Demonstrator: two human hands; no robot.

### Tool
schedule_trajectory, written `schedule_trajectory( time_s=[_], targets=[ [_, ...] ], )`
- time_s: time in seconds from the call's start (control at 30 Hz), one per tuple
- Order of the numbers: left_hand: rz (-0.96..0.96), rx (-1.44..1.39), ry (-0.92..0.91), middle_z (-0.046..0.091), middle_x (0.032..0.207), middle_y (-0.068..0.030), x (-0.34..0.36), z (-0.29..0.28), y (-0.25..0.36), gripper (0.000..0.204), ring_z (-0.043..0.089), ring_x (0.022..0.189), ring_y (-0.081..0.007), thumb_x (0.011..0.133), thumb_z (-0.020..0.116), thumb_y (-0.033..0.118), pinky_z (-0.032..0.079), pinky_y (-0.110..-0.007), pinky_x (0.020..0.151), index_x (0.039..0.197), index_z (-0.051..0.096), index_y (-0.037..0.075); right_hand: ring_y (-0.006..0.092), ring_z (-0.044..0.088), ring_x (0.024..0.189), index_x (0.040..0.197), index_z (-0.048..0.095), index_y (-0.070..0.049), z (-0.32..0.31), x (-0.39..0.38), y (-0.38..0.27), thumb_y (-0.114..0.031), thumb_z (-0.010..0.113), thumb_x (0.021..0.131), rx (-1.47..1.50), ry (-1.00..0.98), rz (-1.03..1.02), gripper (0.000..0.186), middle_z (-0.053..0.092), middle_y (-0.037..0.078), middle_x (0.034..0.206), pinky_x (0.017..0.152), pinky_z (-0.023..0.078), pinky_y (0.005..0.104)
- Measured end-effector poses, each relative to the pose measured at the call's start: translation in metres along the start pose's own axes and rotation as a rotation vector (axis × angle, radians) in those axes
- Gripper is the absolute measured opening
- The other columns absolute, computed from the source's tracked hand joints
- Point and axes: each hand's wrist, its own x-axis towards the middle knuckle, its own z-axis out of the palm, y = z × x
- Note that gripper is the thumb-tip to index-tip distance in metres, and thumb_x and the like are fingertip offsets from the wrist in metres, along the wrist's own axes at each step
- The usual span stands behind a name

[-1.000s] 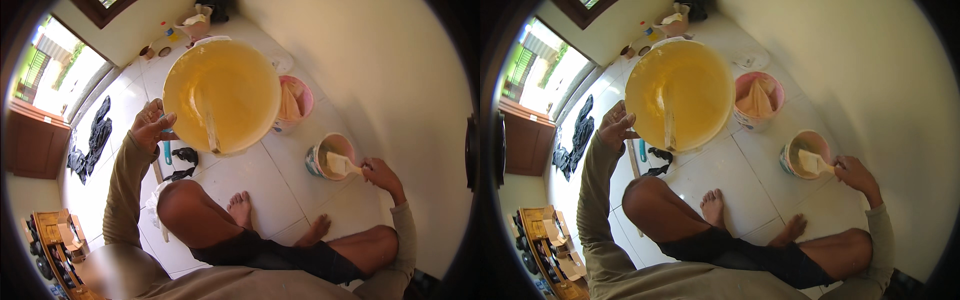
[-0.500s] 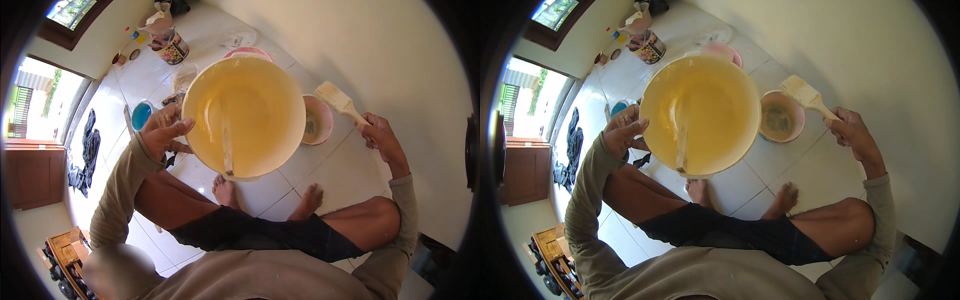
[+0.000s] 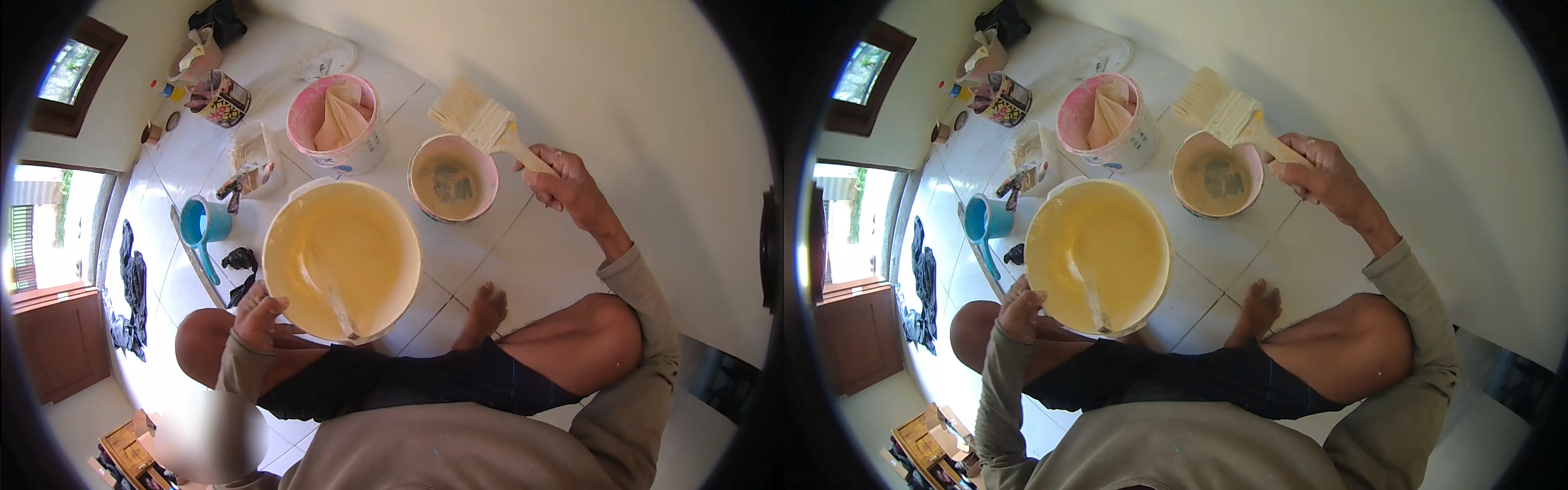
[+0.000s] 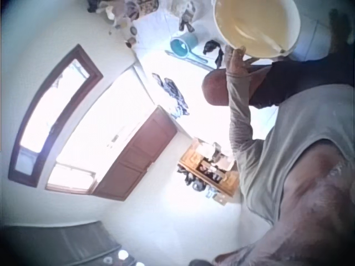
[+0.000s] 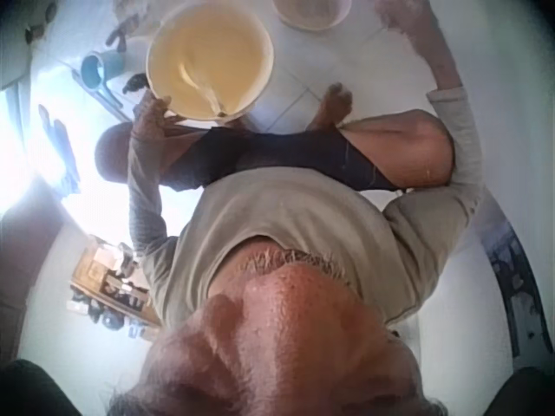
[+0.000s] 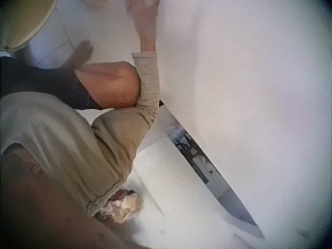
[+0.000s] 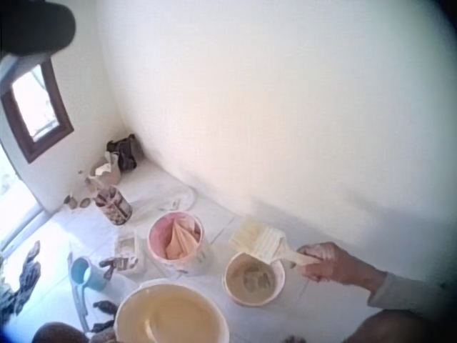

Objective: The person mixes yellow paint in a bucket using a wooden stick and then pours a blue liquid from a plastic scoop into the bucket before continuing to stir.

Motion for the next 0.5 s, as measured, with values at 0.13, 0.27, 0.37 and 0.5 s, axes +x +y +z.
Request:
schedule_trajectory(
  time_s=[0.13,0.27,0.37,0.5],
  targets=[
    [-0.127,-0.118,0.033,0.059,0.109,-0.0127,0.008,0.019,-0.027,0.039,0.065,0.09,-0.0294,0.081,0.055,0.015,0.059,-0.043,0.07,0.118,0.047,0.003,0.0042,0.042,0.061,0.104,0.058,-0.002,0.007,-0.003,-0.008,-0.023,0.064,0.084,-0.042,0.022,-0.041,0.03,0.046,-0.003,0.072,0.053,0.036,0.0195],
    [-0.104,-0.204,0.054,0.059,0.107,-0.0133,0.018,0.037,-0.055,0.035,0.065,0.091,-0.0278,0.083,0.056,0.014,0.059,-0.042,0.069,0.114,0.047,0.001,0.0072,0.046,0.073,0.1,0.058,-0.001,0.026,-0.013,-0.011,-0.024,0.064,0.087,-0.19,-0.022,-0.109,0.027,0.05,0.0,0.08,0.069,0.041,0.0222],
    [-0.085,-0.302,0.082,0.059,0.106,-0.0135,0.029,0.054,-0.077,0.031,0.065,0.09,-0.0257,0.084,0.056,0.012,0.06,-0.042,0.07,0.111,0.047,0.0,0.0086,0.047,0.082,0.101,0.056,0.0,0.044,-0.012,-0.03,-0.023,0.063,0.09,-0.264,-0.118,0.007,0.027,0.051,0.001,0.085,0.079,0.041,0.0237],
    [-0.057,-0.425,0.059,0.059,0.107,-0.0113,0.047,0.058,-0.107,0.024,0.065,0.094,-0.0263,0.087,0.056,0.012,0.059,-0.044,0.076,0.108,0.047,0.003,0.0092,0.047,0.081,0.105,0.055,0.001,0.053,-0.007,-0.029,-0.023,0.06,0.091,-0.274,-0.124,-0.024,0.028,0.054,0.002,0.087,0.076,0.041,0.0237]
  ],
)
